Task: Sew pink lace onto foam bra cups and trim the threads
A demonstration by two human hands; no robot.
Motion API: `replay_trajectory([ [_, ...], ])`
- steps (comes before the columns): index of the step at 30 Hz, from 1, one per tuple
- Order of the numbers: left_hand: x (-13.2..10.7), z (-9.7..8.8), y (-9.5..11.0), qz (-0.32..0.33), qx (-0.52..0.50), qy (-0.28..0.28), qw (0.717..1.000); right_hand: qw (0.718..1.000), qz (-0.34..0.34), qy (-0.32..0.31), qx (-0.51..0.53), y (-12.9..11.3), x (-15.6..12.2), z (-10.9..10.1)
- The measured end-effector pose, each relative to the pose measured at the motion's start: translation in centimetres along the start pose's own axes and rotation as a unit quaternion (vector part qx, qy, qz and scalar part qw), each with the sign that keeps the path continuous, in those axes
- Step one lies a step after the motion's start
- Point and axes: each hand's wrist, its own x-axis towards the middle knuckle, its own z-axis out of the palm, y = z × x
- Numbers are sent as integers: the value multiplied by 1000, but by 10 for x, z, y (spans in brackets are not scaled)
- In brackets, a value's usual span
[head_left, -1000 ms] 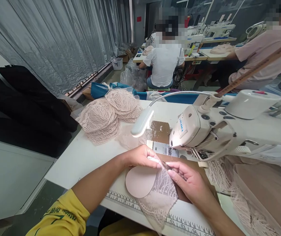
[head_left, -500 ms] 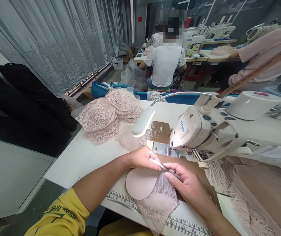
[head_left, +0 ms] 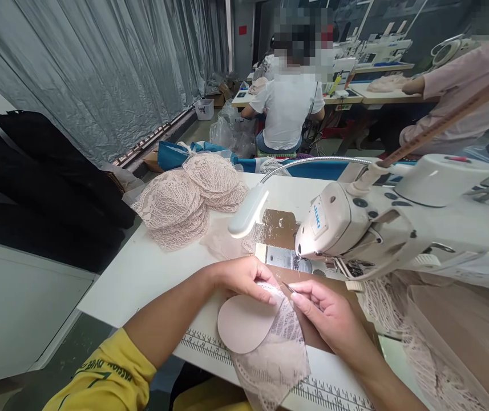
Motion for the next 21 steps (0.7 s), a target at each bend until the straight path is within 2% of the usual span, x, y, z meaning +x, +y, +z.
replay_trajectory([
  [3, -6, -6, 4, -43, 28, 29, 998, 1000, 1, 19, 3, 2, 0, -1],
  [10, -2, 1, 1, -9, -40, 53, 998, 999, 14, -42, 1, 2, -1, -2],
  [13, 0, 4, 1, -5, -63, 52, 997, 998, -2, -67, -1, 2, -1, -2],
  [21, 1, 10, 5, -5, -73, 48, 996, 998, -22, -66, 0, 2, -1, 0],
])
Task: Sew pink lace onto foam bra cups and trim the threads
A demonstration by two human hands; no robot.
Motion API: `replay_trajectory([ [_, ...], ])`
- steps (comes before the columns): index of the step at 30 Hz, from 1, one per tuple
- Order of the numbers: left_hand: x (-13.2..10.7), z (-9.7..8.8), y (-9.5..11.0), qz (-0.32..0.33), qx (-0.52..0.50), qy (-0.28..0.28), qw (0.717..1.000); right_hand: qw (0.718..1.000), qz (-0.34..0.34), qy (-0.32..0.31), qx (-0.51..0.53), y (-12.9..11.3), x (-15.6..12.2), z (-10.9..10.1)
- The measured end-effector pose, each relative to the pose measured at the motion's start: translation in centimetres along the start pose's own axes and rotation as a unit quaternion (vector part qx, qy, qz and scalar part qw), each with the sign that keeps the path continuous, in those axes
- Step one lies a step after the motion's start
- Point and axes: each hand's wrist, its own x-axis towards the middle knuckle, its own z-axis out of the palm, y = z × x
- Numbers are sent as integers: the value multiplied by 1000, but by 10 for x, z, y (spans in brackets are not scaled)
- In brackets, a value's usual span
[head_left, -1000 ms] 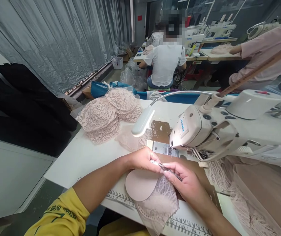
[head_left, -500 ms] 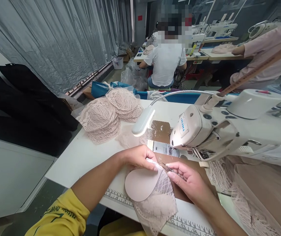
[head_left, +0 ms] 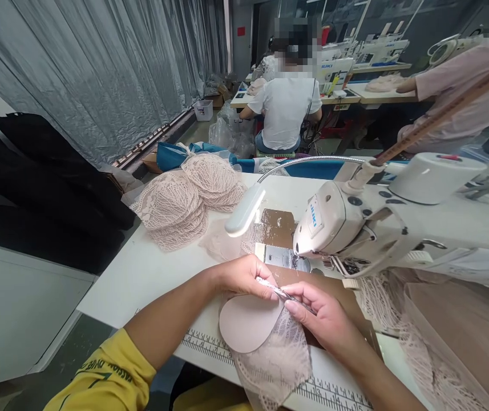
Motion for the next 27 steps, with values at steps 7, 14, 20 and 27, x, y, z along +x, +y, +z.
replay_trajectory([
  [7, 0, -3, -1, -9, 4, -9, 1000, 1000, 6, 7, 21, -1, 0, -1],
  [14, 2, 2, -4, 16, 24, -12, 1000, 1000, -2, 12, -12, -4, 0, 3],
  [20, 4, 4, -5, 9, 33, -17, 999, 1000, 0, 10, -4, -4, 0, 0],
  [27, 6, 6, -9, 1, 46, -19, 999, 999, -10, 11, -38, -6, 2, 1],
])
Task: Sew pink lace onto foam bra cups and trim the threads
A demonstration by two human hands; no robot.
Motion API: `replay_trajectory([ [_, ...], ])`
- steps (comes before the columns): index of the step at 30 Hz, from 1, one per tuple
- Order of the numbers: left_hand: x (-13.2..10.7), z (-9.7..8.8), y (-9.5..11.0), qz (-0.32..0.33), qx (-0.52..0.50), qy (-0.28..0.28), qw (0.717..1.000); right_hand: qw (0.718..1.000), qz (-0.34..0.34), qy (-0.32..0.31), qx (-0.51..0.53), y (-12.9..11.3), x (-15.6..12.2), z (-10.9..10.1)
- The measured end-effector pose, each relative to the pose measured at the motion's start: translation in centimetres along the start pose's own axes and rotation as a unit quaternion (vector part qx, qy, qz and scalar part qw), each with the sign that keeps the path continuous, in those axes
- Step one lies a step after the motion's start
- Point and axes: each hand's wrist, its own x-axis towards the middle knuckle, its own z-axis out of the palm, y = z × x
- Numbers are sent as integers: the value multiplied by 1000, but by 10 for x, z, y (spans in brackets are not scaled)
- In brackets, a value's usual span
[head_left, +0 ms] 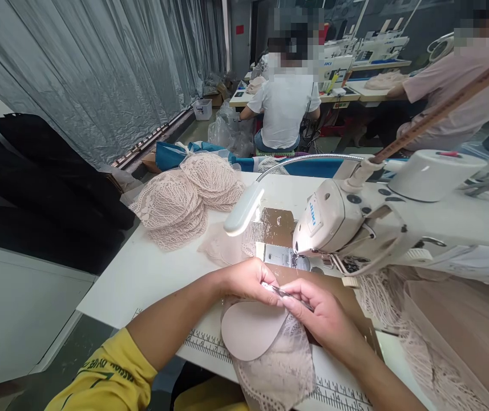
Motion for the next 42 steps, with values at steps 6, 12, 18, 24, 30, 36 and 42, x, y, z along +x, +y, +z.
replay_trajectory([
  [6, 7, 3, -1, 33, 34, 13, 999, 993, 32, 38, 109, 3, 6, 6],
  [12, -13, -18, 21, 29, 196, -43, 979, 998, 54, -20, 17, -1, 6, 2],
  [18, -21, -21, 26, 52, 266, 43, 962, 999, 41, -18, 28, 2, 6, -1],
  [24, -27, -9, 32, 102, 252, 100, 957, 998, 43, -9, 54, 4, 7, 4],
  [30, -54, -15, 26, -43, 118, 95, 988, 988, 26, -63, 140, -8, -1, -3],
  [36, -27, 21, -4, 5, -231, 49, 972, 988, -26, -85, 128, -6, -2, -2],
  [42, -19, 26, -8, 13, -146, 145, 979, 998, 36, -39, 39, -7, -7, -7],
])
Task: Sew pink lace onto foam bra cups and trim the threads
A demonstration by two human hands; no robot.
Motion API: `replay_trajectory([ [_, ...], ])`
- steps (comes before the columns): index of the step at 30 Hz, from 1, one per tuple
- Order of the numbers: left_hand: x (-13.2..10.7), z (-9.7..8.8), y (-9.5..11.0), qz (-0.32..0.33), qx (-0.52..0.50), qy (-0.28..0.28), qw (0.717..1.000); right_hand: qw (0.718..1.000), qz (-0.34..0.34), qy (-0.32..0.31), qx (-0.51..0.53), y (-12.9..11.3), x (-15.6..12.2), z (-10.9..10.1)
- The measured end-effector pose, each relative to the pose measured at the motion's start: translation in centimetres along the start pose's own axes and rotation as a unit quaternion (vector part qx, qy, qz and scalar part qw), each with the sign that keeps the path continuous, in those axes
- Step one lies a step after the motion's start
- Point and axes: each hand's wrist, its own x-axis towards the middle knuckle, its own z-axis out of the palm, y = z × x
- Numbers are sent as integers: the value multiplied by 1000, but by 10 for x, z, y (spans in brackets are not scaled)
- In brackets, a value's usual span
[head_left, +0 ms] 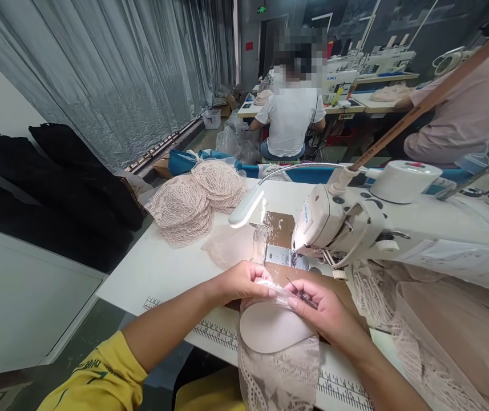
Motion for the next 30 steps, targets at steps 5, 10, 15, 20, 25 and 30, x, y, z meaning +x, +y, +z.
replay_trajectory([
  [5, -17, -20, 19, 60, 211, 65, 973, 986, -16, 46, -158, 6, -1, -8],
  [10, -12, -44, 45, 138, 391, 216, 884, 899, -119, 241, -347, 24, 0, -5],
  [15, 35, -67, 49, 148, 507, 231, 817, 869, -296, 33, -395, 12, -1, 21],
  [20, 54, -62, 40, 125, 510, 176, 832, 880, -174, -31, -441, 6, -8, 10],
  [25, 36, -49, 34, 118, 464, 75, 875, 944, -89, -76, -308, 0, -14, -19],
  [30, 29, -50, 33, 121, 385, -35, 914, 970, 5, 74, -230, -2, 0, -22],
])
